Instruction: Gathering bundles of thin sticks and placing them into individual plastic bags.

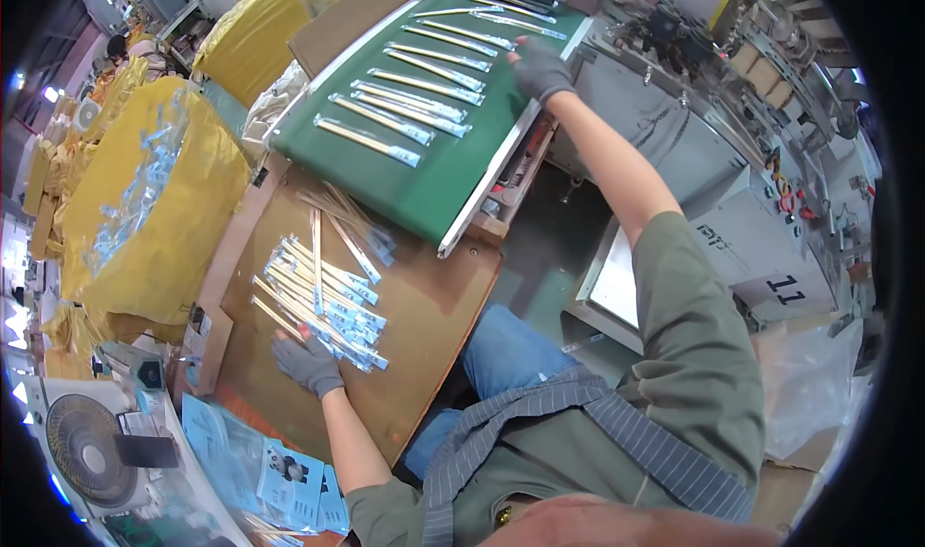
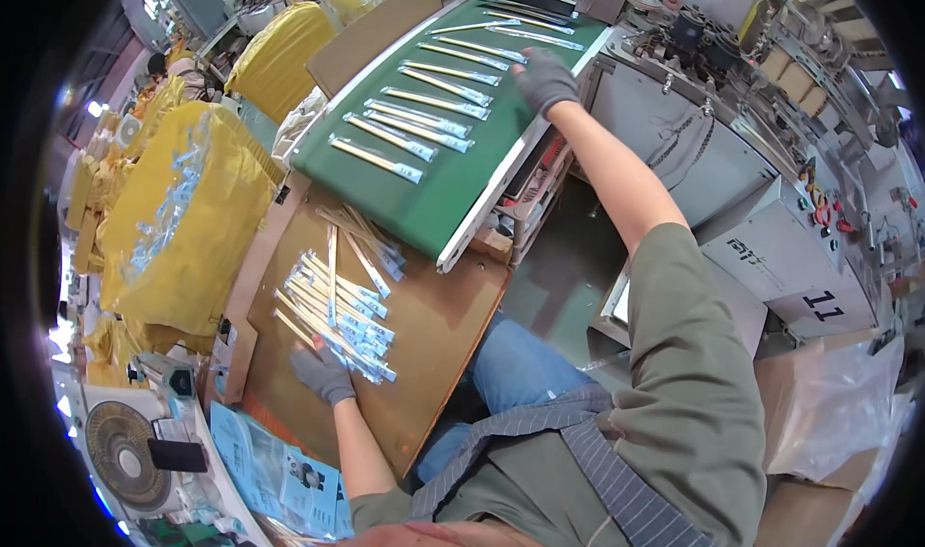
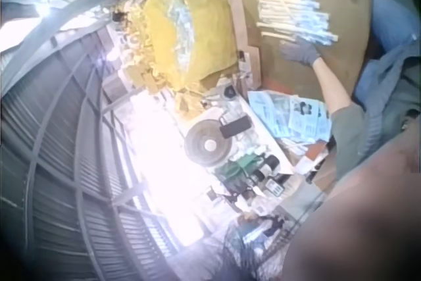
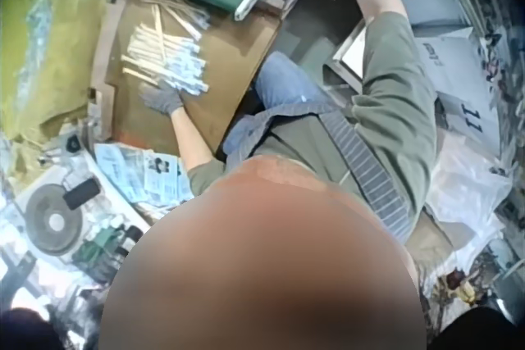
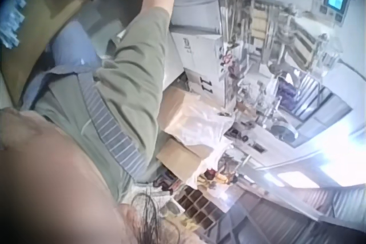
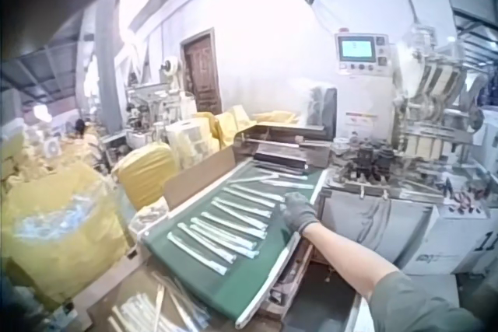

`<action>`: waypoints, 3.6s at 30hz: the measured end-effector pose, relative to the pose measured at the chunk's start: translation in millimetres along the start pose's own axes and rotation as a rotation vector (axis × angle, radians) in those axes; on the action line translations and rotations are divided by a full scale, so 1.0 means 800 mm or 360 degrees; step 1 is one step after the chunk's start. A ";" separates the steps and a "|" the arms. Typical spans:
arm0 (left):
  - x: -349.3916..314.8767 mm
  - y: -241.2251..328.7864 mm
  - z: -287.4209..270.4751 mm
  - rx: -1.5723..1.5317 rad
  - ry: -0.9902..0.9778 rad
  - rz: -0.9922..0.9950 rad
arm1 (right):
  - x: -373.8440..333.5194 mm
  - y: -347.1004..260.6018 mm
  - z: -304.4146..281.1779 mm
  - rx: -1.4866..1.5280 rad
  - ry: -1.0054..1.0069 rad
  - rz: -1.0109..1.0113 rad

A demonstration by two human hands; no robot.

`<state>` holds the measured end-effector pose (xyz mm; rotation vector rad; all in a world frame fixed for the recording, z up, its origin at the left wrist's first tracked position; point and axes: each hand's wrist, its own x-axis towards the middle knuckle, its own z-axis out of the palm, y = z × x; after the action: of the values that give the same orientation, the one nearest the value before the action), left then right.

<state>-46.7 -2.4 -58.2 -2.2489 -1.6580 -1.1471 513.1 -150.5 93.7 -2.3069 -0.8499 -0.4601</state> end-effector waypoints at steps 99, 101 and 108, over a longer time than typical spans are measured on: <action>0.015 0.034 0.014 -0.0549 -0.0598 -0.0083 | -0.229 -0.350 0.088 -0.0049 -0.0870 -0.1145; 0.018 0.069 0.010 -0.0853 -0.0770 -0.0447 | -0.236 -0.366 0.133 0.0114 -0.1056 -0.0682; 0.080 0.092 -0.021 -0.2627 -0.1052 -0.1689 | -0.259 -0.380 0.156 0.0357 -0.1449 0.0042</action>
<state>15.8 9.7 18.1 -2.3326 -2.9971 -3.2265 169.8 18.6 29.2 -2.2694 -1.1888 0.7325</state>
